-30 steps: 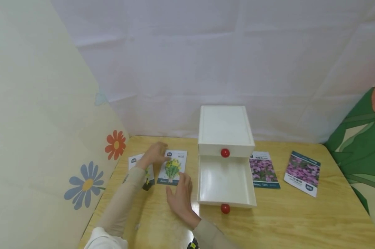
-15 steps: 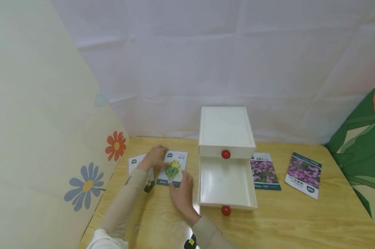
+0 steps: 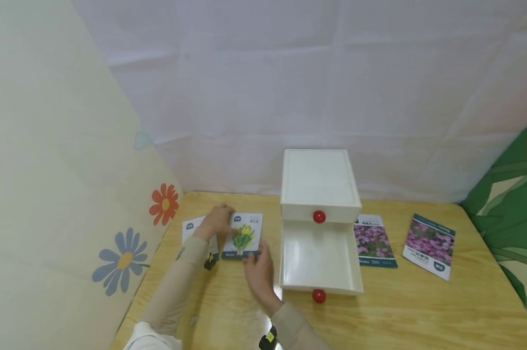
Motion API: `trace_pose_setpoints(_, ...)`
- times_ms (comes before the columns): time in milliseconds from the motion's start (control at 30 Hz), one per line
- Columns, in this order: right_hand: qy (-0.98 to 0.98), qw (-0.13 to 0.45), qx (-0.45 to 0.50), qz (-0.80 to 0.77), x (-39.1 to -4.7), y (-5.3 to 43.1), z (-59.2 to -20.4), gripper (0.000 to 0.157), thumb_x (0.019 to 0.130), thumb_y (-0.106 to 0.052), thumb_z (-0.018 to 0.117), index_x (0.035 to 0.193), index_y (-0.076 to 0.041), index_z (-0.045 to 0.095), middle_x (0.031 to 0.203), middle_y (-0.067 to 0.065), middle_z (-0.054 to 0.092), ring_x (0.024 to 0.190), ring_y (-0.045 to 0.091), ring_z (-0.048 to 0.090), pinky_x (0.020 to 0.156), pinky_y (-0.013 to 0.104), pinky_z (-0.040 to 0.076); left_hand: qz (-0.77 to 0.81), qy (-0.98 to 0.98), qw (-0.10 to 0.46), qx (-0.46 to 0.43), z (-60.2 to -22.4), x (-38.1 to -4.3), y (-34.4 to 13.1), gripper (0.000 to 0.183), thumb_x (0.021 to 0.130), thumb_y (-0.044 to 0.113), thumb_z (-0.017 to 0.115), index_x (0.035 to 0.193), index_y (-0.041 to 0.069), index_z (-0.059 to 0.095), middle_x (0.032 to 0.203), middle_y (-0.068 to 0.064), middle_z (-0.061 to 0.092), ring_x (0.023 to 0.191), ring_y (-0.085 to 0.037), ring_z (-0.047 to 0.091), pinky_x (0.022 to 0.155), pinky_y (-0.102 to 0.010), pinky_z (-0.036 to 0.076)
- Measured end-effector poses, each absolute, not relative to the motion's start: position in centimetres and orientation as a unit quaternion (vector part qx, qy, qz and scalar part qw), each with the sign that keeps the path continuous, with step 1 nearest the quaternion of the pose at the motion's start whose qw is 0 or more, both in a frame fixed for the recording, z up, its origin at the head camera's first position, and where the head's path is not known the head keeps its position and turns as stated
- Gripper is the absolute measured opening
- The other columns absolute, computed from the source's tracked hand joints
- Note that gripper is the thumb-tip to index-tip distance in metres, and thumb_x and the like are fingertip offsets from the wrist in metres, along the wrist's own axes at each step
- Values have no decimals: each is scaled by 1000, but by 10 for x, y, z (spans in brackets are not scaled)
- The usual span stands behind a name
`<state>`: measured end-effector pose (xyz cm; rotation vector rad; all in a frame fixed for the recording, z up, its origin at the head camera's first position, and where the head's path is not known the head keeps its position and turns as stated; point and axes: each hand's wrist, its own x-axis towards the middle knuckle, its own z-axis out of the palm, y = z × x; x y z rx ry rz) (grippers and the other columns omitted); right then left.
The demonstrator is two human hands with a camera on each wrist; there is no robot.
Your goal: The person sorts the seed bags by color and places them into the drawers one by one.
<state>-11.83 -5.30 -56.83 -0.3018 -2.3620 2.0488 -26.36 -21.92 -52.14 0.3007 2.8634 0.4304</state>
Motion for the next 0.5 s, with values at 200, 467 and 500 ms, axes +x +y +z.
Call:
trace_pose_setpoints(200,-737,-18,-99,668,-117,-50,-564,49,105,0,54,153,-6,46,136,18,66,94,16,73,72,27,64,177,973,130,72,-518,-263,-218,78,83,46,90,141,4,60,136,-17,59,127,-40,58,109,-60,55)
trace_pose_setpoints(467,-739,-29,-105,665,-115,-49,-560,49,106,-2,53,154,-10,46,137,16,66,95,16,72,72,28,63,231,961,145,35,-514,-262,-218,62,96,43,78,138,1,60,126,-17,64,116,-35,63,105,-56,57)
trace_pose_setpoints(500,-740,-29,-104,664,-115,-49,-559,49,106,-2,53,154,-10,46,137,15,66,95,16,72,72,28,63,242,959,145,32,-513,-261,-219,60,98,41,76,139,0,59,126,-19,65,116,-36,63,105,-57,57)
